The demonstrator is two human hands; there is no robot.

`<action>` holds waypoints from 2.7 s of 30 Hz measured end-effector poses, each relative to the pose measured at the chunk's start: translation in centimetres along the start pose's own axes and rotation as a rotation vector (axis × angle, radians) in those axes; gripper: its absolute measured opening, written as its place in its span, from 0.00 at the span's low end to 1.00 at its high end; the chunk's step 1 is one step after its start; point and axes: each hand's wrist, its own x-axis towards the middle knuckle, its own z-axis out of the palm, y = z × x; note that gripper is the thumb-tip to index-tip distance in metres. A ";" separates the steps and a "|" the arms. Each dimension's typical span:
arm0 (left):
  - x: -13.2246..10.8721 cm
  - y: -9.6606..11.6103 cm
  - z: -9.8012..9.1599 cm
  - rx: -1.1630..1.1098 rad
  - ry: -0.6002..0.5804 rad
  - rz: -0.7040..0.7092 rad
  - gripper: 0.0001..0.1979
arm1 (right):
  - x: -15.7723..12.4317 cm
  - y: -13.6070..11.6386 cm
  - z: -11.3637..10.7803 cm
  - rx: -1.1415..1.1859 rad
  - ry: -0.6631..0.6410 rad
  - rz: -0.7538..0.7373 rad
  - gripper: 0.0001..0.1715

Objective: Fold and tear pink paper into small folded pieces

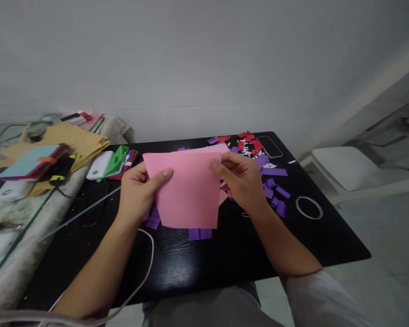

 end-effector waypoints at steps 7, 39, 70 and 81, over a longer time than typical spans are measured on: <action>0.0 0.0 0.0 -0.055 0.012 -0.031 0.13 | -0.1 -0.1 0.1 0.006 0.096 -0.016 0.14; 0.3 -0.3 -0.1 -0.017 0.023 0.008 0.11 | 0.2 0.5 0.0 -0.029 0.115 -0.039 0.13; 1.0 0.7 -1.4 0.097 0.216 0.311 0.10 | 1.0 1.6 -0.2 -0.059 0.113 0.003 0.15; 1.0 0.6 -1.2 0.063 0.191 0.256 0.10 | 0.8 1.4 -0.2 -0.086 0.101 0.010 0.15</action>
